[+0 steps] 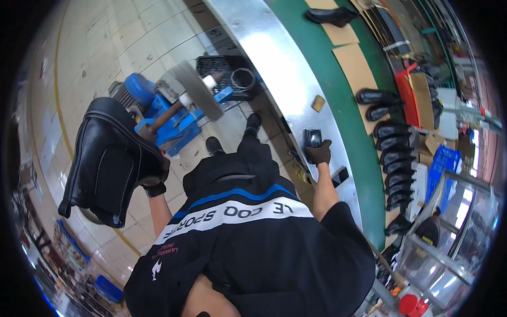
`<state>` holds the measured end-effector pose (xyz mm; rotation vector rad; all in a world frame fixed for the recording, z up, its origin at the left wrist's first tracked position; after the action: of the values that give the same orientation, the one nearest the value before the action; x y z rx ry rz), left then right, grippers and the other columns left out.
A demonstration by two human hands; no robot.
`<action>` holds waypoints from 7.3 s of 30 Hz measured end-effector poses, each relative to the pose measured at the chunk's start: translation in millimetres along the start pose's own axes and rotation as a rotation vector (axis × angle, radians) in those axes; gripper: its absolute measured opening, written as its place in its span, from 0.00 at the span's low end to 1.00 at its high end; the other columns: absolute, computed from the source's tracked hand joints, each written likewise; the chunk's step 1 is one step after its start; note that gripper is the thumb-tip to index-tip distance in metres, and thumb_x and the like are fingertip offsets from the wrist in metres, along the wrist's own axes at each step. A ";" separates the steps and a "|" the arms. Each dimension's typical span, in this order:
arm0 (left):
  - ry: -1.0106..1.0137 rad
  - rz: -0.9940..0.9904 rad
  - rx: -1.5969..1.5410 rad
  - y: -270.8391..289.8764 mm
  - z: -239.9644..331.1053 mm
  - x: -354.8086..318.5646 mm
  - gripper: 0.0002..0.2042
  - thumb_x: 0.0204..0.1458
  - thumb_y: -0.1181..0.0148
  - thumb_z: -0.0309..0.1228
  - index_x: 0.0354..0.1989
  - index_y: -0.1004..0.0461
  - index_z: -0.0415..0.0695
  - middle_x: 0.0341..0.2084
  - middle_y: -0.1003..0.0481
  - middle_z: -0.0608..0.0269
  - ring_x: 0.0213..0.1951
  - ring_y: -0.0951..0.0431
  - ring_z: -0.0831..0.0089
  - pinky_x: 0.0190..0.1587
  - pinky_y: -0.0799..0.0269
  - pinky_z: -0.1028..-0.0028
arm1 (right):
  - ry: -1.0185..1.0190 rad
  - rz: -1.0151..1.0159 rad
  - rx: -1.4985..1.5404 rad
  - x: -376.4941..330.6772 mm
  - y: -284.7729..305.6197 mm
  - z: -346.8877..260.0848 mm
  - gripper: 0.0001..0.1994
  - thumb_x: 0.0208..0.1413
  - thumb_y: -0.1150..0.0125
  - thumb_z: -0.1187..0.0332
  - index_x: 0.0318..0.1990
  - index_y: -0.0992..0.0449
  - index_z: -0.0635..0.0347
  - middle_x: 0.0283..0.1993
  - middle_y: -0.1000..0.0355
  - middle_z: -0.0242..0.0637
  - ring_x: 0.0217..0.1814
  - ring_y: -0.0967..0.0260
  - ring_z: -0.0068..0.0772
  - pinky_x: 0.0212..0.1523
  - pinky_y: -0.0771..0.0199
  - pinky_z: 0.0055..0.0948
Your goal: The person repeatedly picks up black leather shoes from a green workbench and presses them against a rotating buffing wheel to polish the soles and sides. After polishing each shoe, the person places it back on the workbench and repeats the process with the next shoe in the line.
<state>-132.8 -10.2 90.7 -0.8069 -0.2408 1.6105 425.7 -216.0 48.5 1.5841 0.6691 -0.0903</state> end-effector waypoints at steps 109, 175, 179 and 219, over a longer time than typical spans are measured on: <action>0.739 0.008 -0.477 -50.1 -255.0 125.6 0.50 0.49 0.80 0.75 0.64 0.40 0.44 0.58 0.33 0.50 0.59 0.33 0.51 0.64 0.43 0.51 | -0.372 -1.314 1.377 -142.0 -125.9 -185.0 0.22 0.48 0.43 0.64 0.51 0.29 0.65 0.52 0.28 0.43 0.52 0.29 0.40 0.58 0.31 0.37; -0.492 0.404 1.777 -18.2 -86.4 20.8 0.07 0.55 0.49 0.23 0.39 0.26 0.42 0.29 0.22 0.55 0.29 0.22 0.57 0.31 0.28 0.66 | -0.373 -1.342 0.716 -72.7 -135.6 -232.4 0.20 0.55 0.45 0.43 0.44 0.24 0.46 0.41 0.24 0.30 0.46 0.28 0.31 0.39 0.28 0.49; -0.578 0.475 1.328 -113.0 -24.8 21.6 0.09 0.48 0.42 0.30 0.18 0.26 0.43 0.15 0.28 0.56 0.22 0.23 0.58 0.23 0.31 0.62 | -0.464 -1.452 0.848 -90.4 -144.5 -208.6 0.20 0.57 0.47 0.47 0.49 0.26 0.47 0.47 0.26 0.31 0.50 0.30 0.34 0.44 0.29 0.51; 0.589 0.103 0.373 2.6 -235.7 62.2 0.21 0.62 0.58 0.49 0.47 0.28 0.44 0.44 0.25 0.55 0.50 0.26 0.61 0.54 0.34 0.62 | -0.397 -1.537 1.242 -164.7 -92.4 -252.5 0.22 0.49 0.39 0.61 0.50 0.28 0.63 0.43 0.24 0.44 0.41 0.24 0.41 0.45 0.21 0.39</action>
<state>10.9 -19.8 -106.0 -0.9666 0.5136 1.3825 164.4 -41.8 76.3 1.6112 1.4947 -2.2237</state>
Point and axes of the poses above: each hand's wrist, its own x-axis towards the middle knuckle, its own y-axis out of the back of the hand, z = x × y, the point moved 5 cm from there along x, towards the middle knuckle
